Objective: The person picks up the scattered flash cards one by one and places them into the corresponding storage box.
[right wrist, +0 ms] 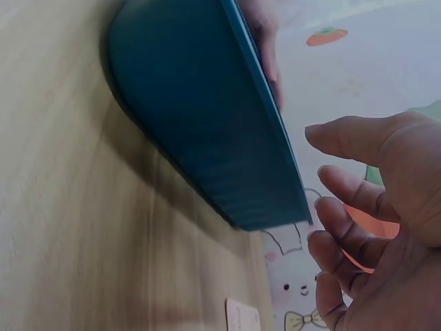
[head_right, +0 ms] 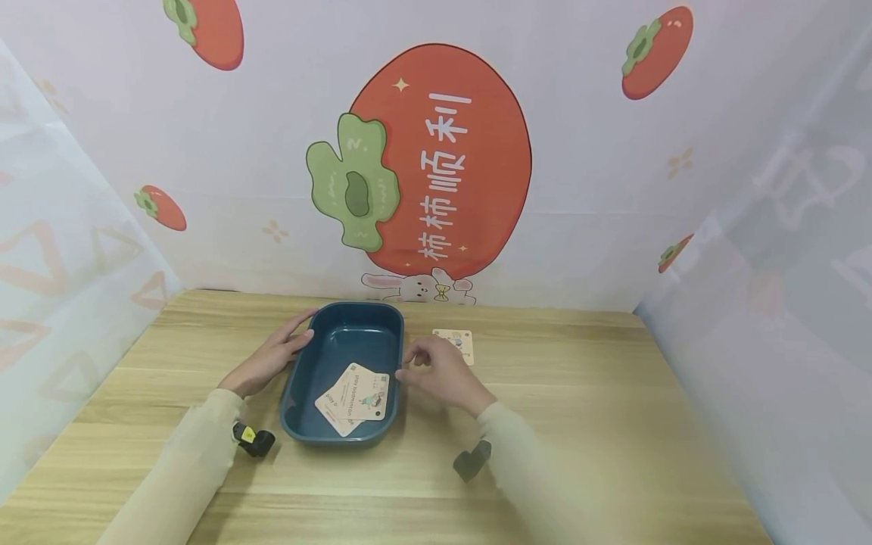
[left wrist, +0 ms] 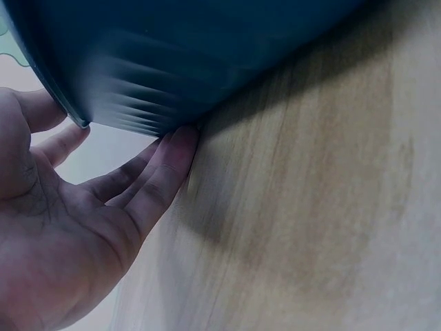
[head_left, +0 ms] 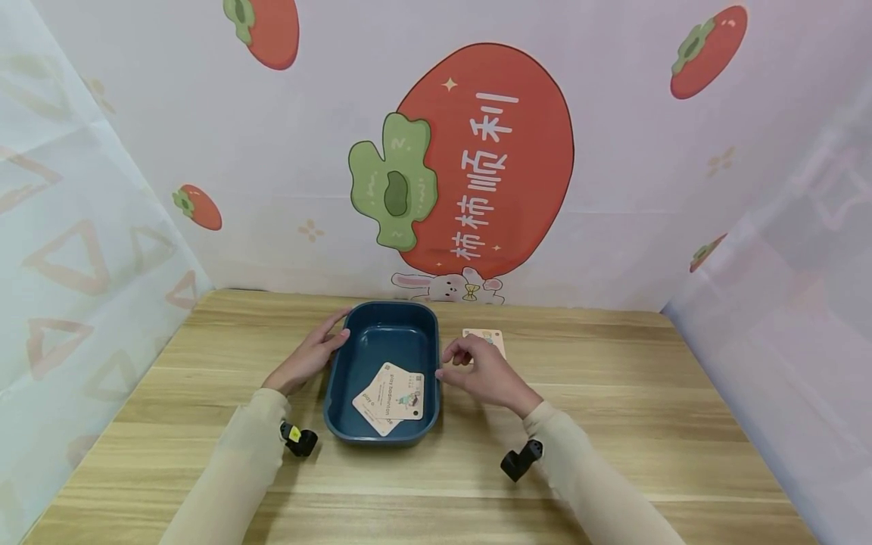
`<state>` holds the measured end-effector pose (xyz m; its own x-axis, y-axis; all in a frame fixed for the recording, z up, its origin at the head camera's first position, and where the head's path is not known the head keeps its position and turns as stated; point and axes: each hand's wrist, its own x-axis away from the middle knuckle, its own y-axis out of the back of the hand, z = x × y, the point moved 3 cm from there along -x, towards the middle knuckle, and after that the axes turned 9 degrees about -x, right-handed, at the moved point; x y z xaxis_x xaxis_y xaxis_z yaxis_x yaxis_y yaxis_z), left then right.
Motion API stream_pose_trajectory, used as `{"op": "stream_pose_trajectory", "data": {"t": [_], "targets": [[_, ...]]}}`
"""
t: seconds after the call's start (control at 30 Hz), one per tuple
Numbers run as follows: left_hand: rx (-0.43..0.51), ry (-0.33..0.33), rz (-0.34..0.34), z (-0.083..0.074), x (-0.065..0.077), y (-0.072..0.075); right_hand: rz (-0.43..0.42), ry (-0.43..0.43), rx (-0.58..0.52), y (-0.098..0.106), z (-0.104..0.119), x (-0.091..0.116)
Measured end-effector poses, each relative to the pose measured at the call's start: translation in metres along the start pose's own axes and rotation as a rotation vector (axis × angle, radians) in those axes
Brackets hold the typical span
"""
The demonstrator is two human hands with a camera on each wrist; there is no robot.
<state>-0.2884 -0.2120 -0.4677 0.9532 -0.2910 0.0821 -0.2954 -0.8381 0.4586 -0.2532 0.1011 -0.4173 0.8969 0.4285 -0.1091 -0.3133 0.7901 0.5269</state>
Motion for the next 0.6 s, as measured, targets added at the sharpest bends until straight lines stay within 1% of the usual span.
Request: {"op": "stream_pose_trajectory", "data": {"t": [0.2,0.4,0.6], "targets": [[0.008,-0.001,-0.001,-0.001,0.001,0.001,-0.025,-0.027,0.01,0.015,-0.009,0.002],[0.0,0.004,-0.004,-0.002,0.002,0.0,-0.051,-0.087,0.035,0.032,-0.028,0.001],[-0.009,0.012,-0.007,-0.001,0.001,0.0,-0.069,-0.121,0.057,0.049,-0.047,-0.002]]}}
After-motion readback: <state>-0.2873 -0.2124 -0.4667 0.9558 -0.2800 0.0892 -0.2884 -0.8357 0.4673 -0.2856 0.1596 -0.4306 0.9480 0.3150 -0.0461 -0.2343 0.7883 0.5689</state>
